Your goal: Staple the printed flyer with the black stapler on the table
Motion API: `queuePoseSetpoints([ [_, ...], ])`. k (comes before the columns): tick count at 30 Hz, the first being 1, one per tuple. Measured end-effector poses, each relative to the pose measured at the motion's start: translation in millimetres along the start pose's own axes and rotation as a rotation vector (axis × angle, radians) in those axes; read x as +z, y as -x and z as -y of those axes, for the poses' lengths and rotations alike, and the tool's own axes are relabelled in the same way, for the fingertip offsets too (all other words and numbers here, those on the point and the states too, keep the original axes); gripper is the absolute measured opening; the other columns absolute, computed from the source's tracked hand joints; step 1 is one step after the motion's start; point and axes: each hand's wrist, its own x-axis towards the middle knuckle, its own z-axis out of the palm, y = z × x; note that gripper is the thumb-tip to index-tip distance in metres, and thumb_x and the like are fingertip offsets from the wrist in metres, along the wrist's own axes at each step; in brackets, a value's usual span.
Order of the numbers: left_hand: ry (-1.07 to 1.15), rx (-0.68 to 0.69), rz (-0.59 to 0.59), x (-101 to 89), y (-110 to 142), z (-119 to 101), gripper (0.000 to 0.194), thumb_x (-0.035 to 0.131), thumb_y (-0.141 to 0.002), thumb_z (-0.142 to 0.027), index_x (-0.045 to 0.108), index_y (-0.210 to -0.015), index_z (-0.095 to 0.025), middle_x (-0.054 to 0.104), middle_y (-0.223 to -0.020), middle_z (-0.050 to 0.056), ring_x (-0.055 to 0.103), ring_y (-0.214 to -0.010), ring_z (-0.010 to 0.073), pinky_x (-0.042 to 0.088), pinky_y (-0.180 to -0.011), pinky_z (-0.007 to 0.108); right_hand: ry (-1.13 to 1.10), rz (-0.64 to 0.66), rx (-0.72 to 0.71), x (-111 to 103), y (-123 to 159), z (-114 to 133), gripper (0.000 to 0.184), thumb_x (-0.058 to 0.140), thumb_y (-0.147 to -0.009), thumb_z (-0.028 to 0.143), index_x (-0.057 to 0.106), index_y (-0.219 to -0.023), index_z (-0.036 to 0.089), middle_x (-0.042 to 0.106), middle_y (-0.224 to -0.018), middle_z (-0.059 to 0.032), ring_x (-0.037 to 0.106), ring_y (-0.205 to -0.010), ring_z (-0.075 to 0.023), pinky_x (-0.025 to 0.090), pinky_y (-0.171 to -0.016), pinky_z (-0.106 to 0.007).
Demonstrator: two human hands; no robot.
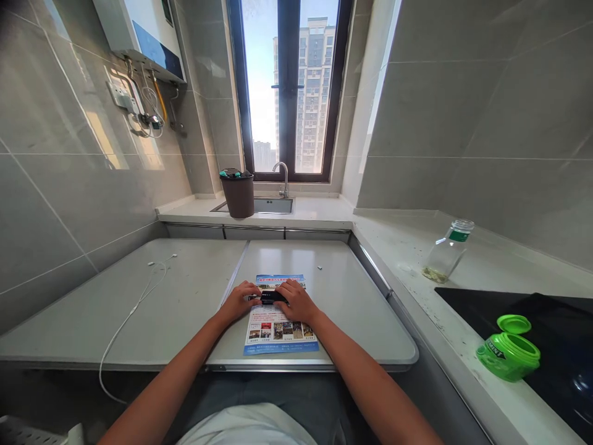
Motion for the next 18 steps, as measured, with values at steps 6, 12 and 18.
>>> queuePoseSetpoints([
  [6,-0.027,-0.050,-0.029,-1.3,-0.7,-4.5,0.010,0.079,-0.082,-0.023,0.078,-0.092,-0.024,0.072,-0.094,0.005,0.063,-0.091,0.0215,0.049,-0.084,0.036,-0.021,-0.005,-0.020,0.8,-0.3,0.3,0.027,0.064,-0.095,0.030,0.061,-0.120,0.020,0.067,-0.107,-0.0120,0.055,-0.099,-0.0284,0.047,-0.091,-0.047],
  [12,-0.089,-0.043,-0.023,-1.4,-0.6,-6.3,0.012,0.083,-0.078,-0.024,0.079,-0.090,-0.024,0.070,-0.086,0.004,0.063,-0.085,0.0210,0.047,-0.079,0.034,-0.048,-0.002,-0.037,-2.3,-0.9,1.8,0.026,0.061,-0.096,0.030,0.061,-0.120,0.021,0.067,-0.105,-0.0115,0.055,-0.097,-0.0284,0.049,-0.089,-0.048],
  [18,-0.133,0.066,-0.023,0.6,1.3,-4.3,0.010,0.082,-0.081,-0.025,0.078,-0.090,-0.024,0.071,-0.085,0.004,0.061,-0.087,0.0218,0.045,-0.082,0.035,-0.075,-0.024,-0.032,-3.2,-0.9,1.7,0.027,0.062,-0.097,0.030,0.060,-0.121,0.019,0.066,-0.104,-0.0118,0.054,-0.096,-0.0278,0.049,-0.088,-0.047],
])
